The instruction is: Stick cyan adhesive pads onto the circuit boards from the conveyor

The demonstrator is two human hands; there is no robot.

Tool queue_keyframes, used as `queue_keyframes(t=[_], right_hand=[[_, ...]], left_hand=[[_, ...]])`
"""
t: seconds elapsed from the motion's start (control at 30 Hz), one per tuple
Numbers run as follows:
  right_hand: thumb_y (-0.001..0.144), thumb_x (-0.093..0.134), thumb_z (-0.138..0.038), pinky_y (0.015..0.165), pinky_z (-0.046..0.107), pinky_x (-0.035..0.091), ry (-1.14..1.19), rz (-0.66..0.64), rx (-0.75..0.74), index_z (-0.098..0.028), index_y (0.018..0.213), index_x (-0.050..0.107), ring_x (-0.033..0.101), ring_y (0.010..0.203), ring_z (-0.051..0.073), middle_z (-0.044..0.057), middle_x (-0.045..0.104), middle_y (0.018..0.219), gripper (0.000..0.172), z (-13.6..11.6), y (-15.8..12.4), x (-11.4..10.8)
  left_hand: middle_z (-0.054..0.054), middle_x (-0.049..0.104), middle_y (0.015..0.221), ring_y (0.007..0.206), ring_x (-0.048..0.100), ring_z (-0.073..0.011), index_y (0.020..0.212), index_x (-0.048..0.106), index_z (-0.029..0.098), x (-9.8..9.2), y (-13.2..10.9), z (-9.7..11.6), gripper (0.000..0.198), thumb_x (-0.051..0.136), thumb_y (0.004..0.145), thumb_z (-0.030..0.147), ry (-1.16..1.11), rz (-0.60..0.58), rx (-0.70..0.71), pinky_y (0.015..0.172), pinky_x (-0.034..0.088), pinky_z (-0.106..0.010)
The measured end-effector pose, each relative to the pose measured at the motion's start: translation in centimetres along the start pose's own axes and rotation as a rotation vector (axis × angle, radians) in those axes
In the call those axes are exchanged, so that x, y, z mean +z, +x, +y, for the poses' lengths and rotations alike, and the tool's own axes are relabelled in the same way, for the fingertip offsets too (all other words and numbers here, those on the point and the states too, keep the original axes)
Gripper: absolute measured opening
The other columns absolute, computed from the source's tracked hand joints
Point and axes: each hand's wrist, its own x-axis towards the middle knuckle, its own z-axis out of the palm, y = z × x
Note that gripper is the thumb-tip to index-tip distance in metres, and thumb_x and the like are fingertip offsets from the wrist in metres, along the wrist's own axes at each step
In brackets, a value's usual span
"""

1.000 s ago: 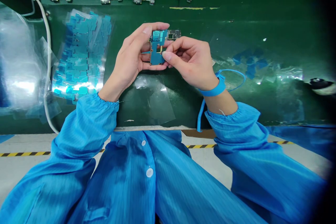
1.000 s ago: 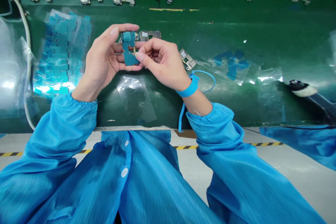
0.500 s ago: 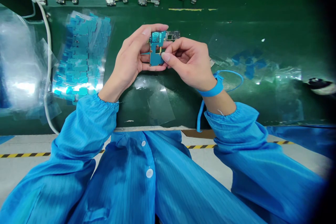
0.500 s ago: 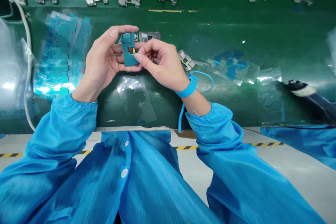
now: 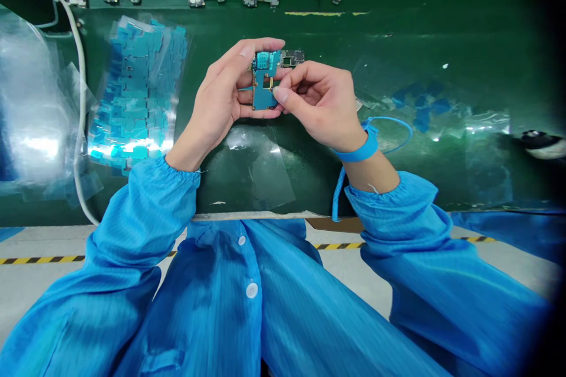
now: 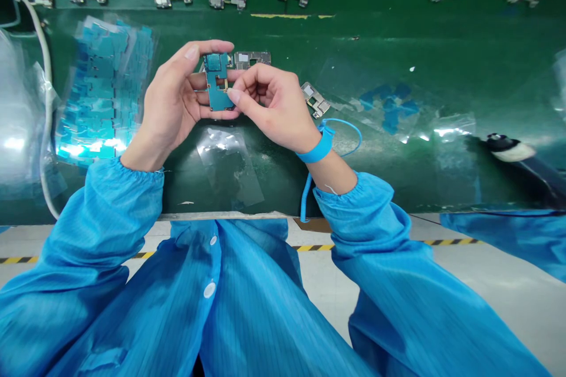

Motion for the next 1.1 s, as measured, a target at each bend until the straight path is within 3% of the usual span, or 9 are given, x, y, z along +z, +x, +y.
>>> queue_keyframes(t=[0.17, 0.33, 0.47, 0.63, 0.87, 1.1], right_hand=[[0.084, 0.088, -0.082, 0.082, 0.037, 0.074, 0.001, 0.015, 0.020, -0.026, 0.088, 0.072, 0.080, 0.093, 0.021, 0.000, 0.076, 0.087, 0.058, -0.2, -0.1, 0.1], [0.085, 0.087, -0.082, 0.077, 0.035, 0.073, -0.007, 0.013, -0.015, -0.026, 0.087, 0.072, 0.076, 0.079, 0.017, -0.001, 0.076, 0.085, 0.058, -0.1, 0.0, 0.2], [0.085, 0.085, -0.084, 0.078, 0.036, 0.073, -0.016, 0.012, -0.011, -0.027, 0.088, 0.073, 0.076, 0.079, 0.017, 0.000, 0.077, 0.086, 0.059, 0.0, 0.0, 0.1], [0.082, 0.086, -0.087, 0.078, 0.037, 0.073, -0.020, 0.016, 0.010, -0.026, 0.087, 0.071, 0.076, 0.084, 0.019, 0.000, 0.075, 0.086, 0.062, -0.1, 0.0, 0.1], [0.082, 0.089, -0.083, 0.086, 0.039, 0.074, -0.004, 0.033, 0.038, -0.026, 0.087, 0.068, 0.079, 0.102, 0.025, 0.003, 0.072, 0.089, 0.061, -0.5, -0.1, 0.3], [0.085, 0.089, -0.081, 0.088, 0.042, 0.075, -0.035, 0.024, 0.052, -0.027, 0.087, 0.068, 0.080, 0.101, 0.026, 0.003, 0.074, 0.090, 0.058, -1.0, -0.2, 0.4]], left_hand=[[-0.003, 0.089, 0.124, 0.122, 0.085, -0.0381, 0.136, 0.076, 0.038, 0.1, -0.1, 0.0, 0.051, 0.065, 0.097, 0.070, 0.020, 0.009, 0.013, 0.100, 0.076, -0.056], [-0.003, 0.090, 0.111, 0.119, 0.085, -0.0381, 0.127, 0.077, 0.036, 0.2, -0.1, -0.1, 0.042, 0.068, 0.099, 0.067, -0.031, 0.007, 0.020, 0.102, 0.076, -0.058], [-0.003, 0.090, 0.108, 0.120, 0.085, -0.0382, 0.130, 0.076, 0.037, 0.2, -0.1, 0.0, 0.043, 0.067, 0.100, 0.067, -0.018, 0.007, 0.004, 0.103, 0.076, -0.059], [-0.001, 0.089, 0.120, 0.122, 0.085, -0.0373, 0.131, 0.077, 0.038, 0.0, 0.0, 0.0, 0.046, 0.068, 0.099, 0.070, -0.006, 0.000, 0.004, 0.102, 0.077, -0.055], [-0.002, 0.089, 0.121, 0.119, 0.086, -0.0364, 0.127, 0.078, 0.037, 0.1, 0.0, -0.1, 0.040, 0.068, 0.101, 0.066, -0.036, 0.002, 0.013, 0.098, 0.077, -0.054], [-0.001, 0.089, 0.125, 0.119, 0.086, -0.0357, 0.124, 0.079, 0.039, 0.2, 0.0, 0.0, 0.037, 0.068, 0.100, 0.065, -0.038, -0.002, 0.009, 0.098, 0.076, -0.053]])
